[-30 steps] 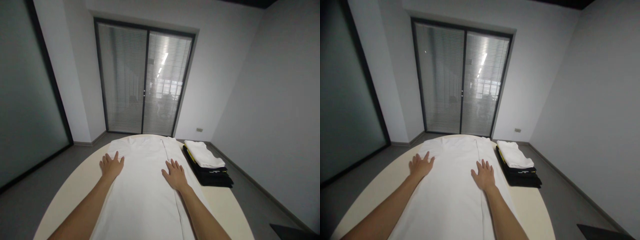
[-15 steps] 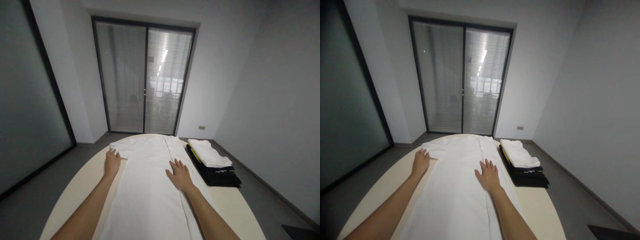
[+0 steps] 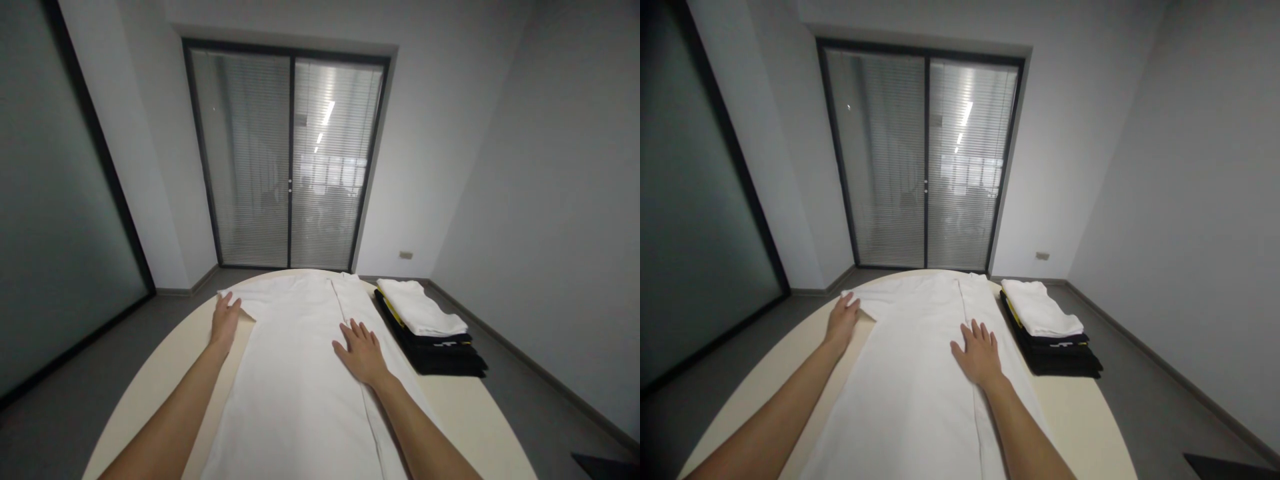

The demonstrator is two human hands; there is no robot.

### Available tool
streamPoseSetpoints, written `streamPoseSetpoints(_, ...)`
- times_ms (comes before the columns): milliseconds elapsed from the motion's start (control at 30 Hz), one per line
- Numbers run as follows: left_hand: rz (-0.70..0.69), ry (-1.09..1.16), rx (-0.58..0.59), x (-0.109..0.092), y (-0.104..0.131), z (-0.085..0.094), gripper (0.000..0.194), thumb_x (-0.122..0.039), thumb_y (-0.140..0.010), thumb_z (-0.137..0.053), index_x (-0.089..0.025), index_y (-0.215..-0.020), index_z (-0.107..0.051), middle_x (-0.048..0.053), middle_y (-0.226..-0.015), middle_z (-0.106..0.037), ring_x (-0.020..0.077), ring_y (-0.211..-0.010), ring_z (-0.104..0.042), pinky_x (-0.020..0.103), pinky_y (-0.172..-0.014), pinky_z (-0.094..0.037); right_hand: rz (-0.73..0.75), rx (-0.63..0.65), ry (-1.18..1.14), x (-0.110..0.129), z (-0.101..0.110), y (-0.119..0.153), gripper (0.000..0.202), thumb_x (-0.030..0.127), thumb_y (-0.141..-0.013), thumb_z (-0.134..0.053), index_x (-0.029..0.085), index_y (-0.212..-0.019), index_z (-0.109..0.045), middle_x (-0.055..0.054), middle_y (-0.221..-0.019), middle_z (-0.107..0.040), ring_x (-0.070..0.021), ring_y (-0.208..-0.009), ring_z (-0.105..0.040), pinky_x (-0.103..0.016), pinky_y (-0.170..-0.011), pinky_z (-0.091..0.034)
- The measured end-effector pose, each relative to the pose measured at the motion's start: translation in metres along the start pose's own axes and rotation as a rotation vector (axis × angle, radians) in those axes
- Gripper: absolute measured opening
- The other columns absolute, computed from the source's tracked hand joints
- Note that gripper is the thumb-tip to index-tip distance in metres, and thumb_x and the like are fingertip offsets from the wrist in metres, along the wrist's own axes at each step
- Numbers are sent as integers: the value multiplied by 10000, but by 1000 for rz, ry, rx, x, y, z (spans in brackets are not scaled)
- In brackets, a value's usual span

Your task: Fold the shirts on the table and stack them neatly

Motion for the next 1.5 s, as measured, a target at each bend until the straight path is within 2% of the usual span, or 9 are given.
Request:
streamPoseSetpoints(100, -138, -58, 83, -21, 18, -20, 530, -328, -927, -533, -190, -1437, -497, 77, -1621, -280, 259, -1474, -297, 400, -1185, -340, 1, -6, 5, 0, 0, 0, 653, 590, -949, -391, 256, -1510, -412, -77, -1634, -249, -316, -1505, -187, -498, -1191, -123)
streamPoseSetpoints(267, -640, -364, 457, -58, 80, -75, 532, -262, -948, -459, -152, -1467, -453, 95, -1604, -318, 236, -1497, -234, 425, -1232, -226, -8, -6, 6, 0, 0, 0, 652, 589, -948, -394, 260, -1510, -413, -68, -1634, -252, -316, -1507, -186, -498, -1194, -132)
streamPoseSetpoints(367, -701, -457, 626, -56, 104, -90, 550, -267, -945, -474, -174, -1485, -431, 96, -1615, -299, 242, -1497, -236, 443, -1221, -247, -7, -4, 10, 0, 0, 0, 651, 589, -951, -389, 262, -1513, -408, -70, -1634, -250, -316, -1507, -188, -501, -1193, -134)
streamPoseSetpoints(567, -704, -490, 703, -56, 111, -92, 481, -316, -976, -441, -213, -1443, -503, 89, -1536, -448, 235, -1428, -383, 422, -1195, -291, -6, 3, 19, 0, -1, -1, 660, 594, -950, -385, 257, -1518, -400, -71, -1635, -246, -316, -1508, -182, -504, -1191, -131)
streamPoseSetpoints(800, -594, -674, 522, -42, 94, -85, 642, -349, -984, -402, -106, -1560, -257, 157, -1580, -361, 307, -1470, -303, 466, -1197, -224, -9, 3, 16, 0, 0, 0, 653, 589, -952, -386, 252, -1510, -414, -76, -1632, -254, -319, -1505, -190, -505, -1190, -132)
streamPoseSetpoints(933, -576, -747, 455, -40, 90, -81, 633, -369, -984, -389, -42, -1521, -311, 211, -1481, -484, 284, -1374, -458, 390, -1150, -303, 3, -14, 22, 0, -1, -1, 658, 591, -952, -383, 245, -1511, -415, -83, -1627, -267, -317, -1504, -195, -500, -1191, -133)
streamPoseSetpoints(1067, -537, -806, 407, -34, 88, -77, 597, -372, -975, -409, -38, -1470, -403, 211, -1447, -521, 315, -1380, -441, 422, -1144, -303, 2, -13, 24, 0, 0, -2, 657, 599, -949, -386, 250, -1505, -425, -83, -1626, -270, -317, -1501, -204, -503, -1190, -143)
streamPoseSetpoints(1333, -609, -782, 338, -37, 91, -75, 469, -403, -955, -486, -167, -1338, -618, 161, -1436, -535, 325, -1350, -442, 482, -1151, -287, 70, -103, 145, 14, 9, 5, 566, 528, -970, -396, 299, -1485, -449, -69, -1640, -234, -337, -1507, -165, -553, -1179, -145)
streamPoseSetpoints(1500, -607, -746, 310, -40, 89, -72, 433, -371, -931, -529, -179, -1301, -648, 177, -1349, -572, 309, -1270, -497, 471, -1097, -353, 186, -40, 272, 38, 17, -2, 473, 396, -975, -409, 245, -1400, -551, -97, -1535, -442, -355, -1468, -263, -606, -1166, -127)
Point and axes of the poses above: each hand's wrist, its own y-axis away from the middle knuckle, its own z-axis out of the back of the hand, x = y × z, the point moved 9 cm from there along -y, towards the middle knuckle
